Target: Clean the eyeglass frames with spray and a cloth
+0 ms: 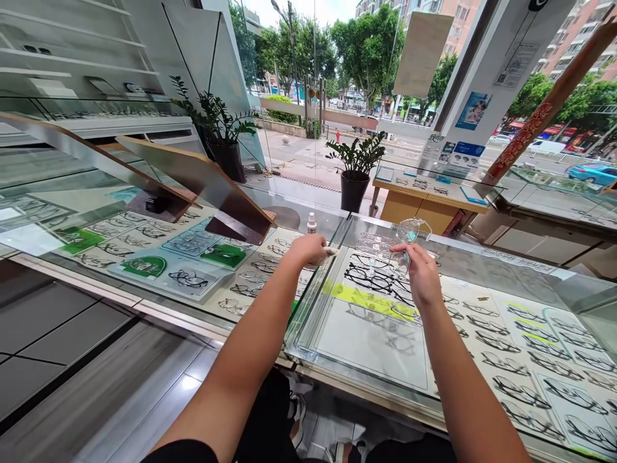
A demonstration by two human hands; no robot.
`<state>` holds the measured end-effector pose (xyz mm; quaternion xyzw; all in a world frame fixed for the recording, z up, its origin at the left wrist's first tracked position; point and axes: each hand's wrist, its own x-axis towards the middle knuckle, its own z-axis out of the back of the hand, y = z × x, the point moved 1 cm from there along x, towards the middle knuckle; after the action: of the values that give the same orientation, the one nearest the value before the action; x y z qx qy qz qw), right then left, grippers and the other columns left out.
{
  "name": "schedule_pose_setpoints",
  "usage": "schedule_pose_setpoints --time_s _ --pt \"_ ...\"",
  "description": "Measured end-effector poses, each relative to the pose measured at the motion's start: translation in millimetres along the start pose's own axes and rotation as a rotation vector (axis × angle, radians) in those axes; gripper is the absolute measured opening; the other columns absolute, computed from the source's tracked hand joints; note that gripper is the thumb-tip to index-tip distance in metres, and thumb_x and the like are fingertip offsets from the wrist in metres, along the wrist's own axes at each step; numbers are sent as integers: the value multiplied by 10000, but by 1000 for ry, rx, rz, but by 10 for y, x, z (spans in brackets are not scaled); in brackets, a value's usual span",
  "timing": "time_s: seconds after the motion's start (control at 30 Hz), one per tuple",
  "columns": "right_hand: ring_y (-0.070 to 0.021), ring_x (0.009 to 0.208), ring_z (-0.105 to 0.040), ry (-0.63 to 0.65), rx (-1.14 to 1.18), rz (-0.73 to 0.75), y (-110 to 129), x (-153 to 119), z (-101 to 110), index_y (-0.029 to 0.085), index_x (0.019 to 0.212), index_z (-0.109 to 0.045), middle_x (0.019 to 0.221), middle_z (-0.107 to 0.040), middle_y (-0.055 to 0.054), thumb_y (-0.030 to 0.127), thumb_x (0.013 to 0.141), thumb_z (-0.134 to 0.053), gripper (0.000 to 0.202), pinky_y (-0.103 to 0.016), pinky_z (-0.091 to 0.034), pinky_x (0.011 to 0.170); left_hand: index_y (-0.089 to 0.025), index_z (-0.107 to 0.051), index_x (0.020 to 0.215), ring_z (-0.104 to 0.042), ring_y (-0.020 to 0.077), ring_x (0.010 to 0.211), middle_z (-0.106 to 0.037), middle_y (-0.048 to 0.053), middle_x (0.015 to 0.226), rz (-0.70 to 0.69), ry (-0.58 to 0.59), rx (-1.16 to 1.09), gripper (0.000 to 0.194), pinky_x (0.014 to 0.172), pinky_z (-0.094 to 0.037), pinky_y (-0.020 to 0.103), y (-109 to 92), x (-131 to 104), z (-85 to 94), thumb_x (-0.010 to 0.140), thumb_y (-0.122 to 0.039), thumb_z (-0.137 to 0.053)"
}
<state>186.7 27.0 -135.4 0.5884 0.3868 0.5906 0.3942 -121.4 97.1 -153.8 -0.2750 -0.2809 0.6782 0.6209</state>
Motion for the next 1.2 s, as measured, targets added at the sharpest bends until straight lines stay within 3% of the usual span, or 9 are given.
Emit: schedule_pose_setpoints --time_s 0.13,0.23,0.37,0.47,0.53,0.7,0.9,1.2 --pt "-257 1003 -615 4 34 -6 -17 4 0 269 938 -798 1073 -759 -58 449 982 -595 274 -397 -457 937 -216 -684 712 -639 257 729 -685 61 681 -60 -106 -106 212 658 -426 317 -135 -24 97 726 -395 -797" --pt "-256 1026 -606 -4 60 -8 -36 6 5 269 943 -804 1050 -751 -53 427 982 -608 254 -401 -440 982 -201 -687 911 -628 201 695 -712 30 760 -76 -147 -330 320 625 -428 276 -236 -74 126 778 -481 -767" --pt "-253 1013 -590 -3 47 -8 -46 2 3 270 945 -809 1047 -743 -51 423 987 -609 255 -400 -429 986 -192 -602 857 -520 108 540 -627 -28 654 -41 0 -845 445 531 -375 224 -332 -113 81 659 -442 -912" --pt "-243 971 -578 10 44 -14 -37 -2 -5 270 945 -815 1052 -737 -48 427 992 -607 264 -391 -426 954 -166 -613 780 -458 71 480 -585 -34 600 -42 150 -1048 379 478 -343 208 -388 -116 28 679 -345 -931" --pt "-237 953 -568 18 52 -17 -29 -3 -10 270 932 -815 1051 -732 -46 424 994 -607 267 -386 -422 938 -137 -674 812 -503 79 500 -634 -7 631 -45 210 -1125 286 496 -401 210 -426 -120 -16 732 -285 -904" --pt "-233 960 -552 18 54 -25 -14 -7 -23 264 914 -812 1046 -727 -44 402 991 -599 265 -369 -404 915 -87 -760 1013 -735 175 769 -795 103 908 4 325 -1291 174 732 -595 265 -547 -169 -179 892 -207 -792" --pt "-231 947 -548 37 30 -20 27 -27 -58 262 932 -810 1015 -716 -42 419 989 -597 271 -366 -403 922 -81 -743 1042 -760 172 761 -792 97 855 209 267 -1477 236 756 -621 274 -630 -213 -245 1065 -244 -573" --pt "-231 949 -563 140 52 -42 122 -87 -110 273 925 -812 1010 -728 -39 433 1004 -606 273 -362 -406 908 -92 -745 1071 -796 216 910 -815 134 967 153 420 -1586 286 895 -620 330 -730 -307 -295 1082 -229 -493"
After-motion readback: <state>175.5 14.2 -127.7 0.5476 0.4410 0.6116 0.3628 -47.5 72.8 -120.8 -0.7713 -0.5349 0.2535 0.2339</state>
